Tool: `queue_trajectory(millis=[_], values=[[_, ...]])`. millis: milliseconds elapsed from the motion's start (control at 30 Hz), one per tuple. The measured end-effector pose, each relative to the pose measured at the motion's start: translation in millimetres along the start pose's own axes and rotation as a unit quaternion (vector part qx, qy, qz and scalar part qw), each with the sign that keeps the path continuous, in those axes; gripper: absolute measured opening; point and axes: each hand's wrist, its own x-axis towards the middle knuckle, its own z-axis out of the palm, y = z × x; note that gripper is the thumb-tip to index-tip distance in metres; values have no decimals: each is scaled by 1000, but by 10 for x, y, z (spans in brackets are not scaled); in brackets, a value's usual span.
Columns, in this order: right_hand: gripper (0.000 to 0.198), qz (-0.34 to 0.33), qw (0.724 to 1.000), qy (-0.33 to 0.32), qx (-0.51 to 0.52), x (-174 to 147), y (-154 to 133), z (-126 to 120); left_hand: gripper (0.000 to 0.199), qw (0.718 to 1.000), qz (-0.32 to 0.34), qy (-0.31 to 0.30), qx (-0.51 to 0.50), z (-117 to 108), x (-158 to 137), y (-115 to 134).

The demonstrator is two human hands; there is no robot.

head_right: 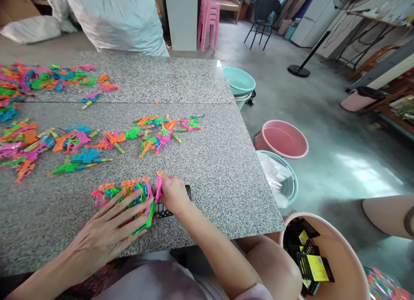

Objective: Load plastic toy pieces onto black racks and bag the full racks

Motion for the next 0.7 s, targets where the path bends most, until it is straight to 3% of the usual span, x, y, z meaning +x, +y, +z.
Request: queue_trajectory(millis=[167, 233, 300, 367, 400, 533, 633, 700], values=[[17, -30, 998, -31, -49, -71, -137, 1, 24, 999, 28, -20, 25, 5, 19, -32], [17, -27, 999, -31, -35, -71, -99, 14, 24, 999, 27, -20, 32, 21, 30, -36], [20, -73, 996, -57, -10, 26, 44, -58, 25, 999, 24, -10, 47, 38, 38, -29], [26, -108, 992, -57, -12, 245, 283, -236, 27, 998, 20, 1, 58, 56, 36, -24], [28, -93, 995, -33, -27, 397, 419, -352, 27, 998, 20, 4, 61, 68, 32, -30], [49, 40, 978, 102, -176, 1120, 825, -748, 26, 992, 72, 45, 95, 132, 1, -132], [51, -8, 961, 77, -267, 1505, 874, -792, 22, 980, 126, 35, 149, 161, -23, -228], [43, -42, 955, 61, -288, 1554, 888, -751, 25, 976, 138, 34, 162, 163, -32, -243]])
